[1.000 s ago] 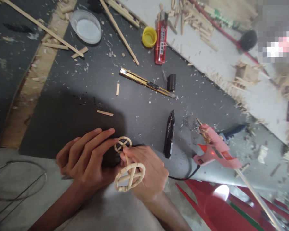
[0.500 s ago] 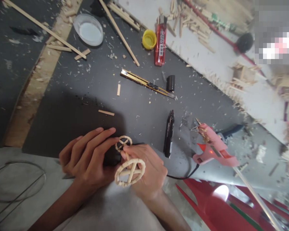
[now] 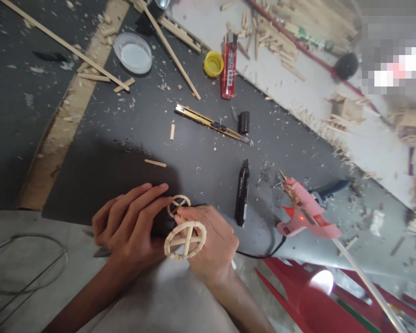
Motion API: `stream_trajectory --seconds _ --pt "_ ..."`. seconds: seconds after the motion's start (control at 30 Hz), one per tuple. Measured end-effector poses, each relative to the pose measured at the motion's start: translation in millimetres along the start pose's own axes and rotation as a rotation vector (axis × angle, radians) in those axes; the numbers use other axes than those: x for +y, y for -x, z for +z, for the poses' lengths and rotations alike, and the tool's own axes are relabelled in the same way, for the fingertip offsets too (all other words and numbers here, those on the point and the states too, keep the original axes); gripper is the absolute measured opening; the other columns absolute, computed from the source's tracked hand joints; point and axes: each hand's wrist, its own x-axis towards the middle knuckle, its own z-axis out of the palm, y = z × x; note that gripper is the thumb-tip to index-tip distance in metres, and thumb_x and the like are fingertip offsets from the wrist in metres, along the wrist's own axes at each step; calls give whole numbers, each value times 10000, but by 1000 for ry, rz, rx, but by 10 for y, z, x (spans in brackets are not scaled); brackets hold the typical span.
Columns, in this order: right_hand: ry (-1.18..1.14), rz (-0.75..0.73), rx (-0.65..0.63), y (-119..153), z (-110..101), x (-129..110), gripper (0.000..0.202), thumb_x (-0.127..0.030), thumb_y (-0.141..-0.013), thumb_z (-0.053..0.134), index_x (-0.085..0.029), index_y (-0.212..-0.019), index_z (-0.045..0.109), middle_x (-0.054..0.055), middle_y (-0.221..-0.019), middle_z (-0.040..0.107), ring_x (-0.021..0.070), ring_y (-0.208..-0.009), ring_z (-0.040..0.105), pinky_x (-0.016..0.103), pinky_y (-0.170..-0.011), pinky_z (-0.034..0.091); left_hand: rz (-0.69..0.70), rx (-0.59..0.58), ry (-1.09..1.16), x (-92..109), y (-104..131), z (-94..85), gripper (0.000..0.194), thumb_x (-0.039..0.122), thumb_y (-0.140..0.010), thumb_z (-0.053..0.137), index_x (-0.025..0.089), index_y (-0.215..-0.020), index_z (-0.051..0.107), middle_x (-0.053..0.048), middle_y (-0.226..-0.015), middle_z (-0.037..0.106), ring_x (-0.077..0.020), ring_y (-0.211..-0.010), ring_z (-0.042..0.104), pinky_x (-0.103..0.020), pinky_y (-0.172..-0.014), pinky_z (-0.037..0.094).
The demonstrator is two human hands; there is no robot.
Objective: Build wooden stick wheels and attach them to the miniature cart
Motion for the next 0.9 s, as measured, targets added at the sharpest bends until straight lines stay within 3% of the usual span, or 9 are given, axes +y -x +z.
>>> stream_trajectory --seconds 0.2,0.33,0.67,0.9 --pt "-66 -69 85 -10 20 38 147 -132 -960 682 -252 -1022 740 17 -879 791 179 -737 746 317 -657 622 -18 3 11 14 -32 -4 236 384 -949 586 223 -1069 709 -30 -1107 838 -258 -1033 773 -433 -891 474" --pt "-100 -82 71 -16 36 52 221 -66 -944 666 -246 -1045 745 16 -898 798 166 -773 750 299 -702 617 12 11 15 1 -30 5 298 371 -835 721 200 -1078 696 -67 -1100 835 -286 -1038 764 -428 -912 470" --pt "-89 -126 70 -73 45 70 213 -141 -993 588 -246 -973 772 14 -773 752 156 -679 709 266 -649 567 45 -27 55 -52 24 1 355 331 -841 744 211 -1163 659 -113 -1173 804 -317 -1132 734 -429 -994 504" --pt "-85 -143 80 -80 59 77 257 -117 -990 559 -216 -794 693 1 -690 674 131 -609 610 233 -595 480 53 -32 23 -66 40 17 361 374 -837 782 224 -1143 665 -102 -1172 800 -320 -1122 731 -446 -984 498"
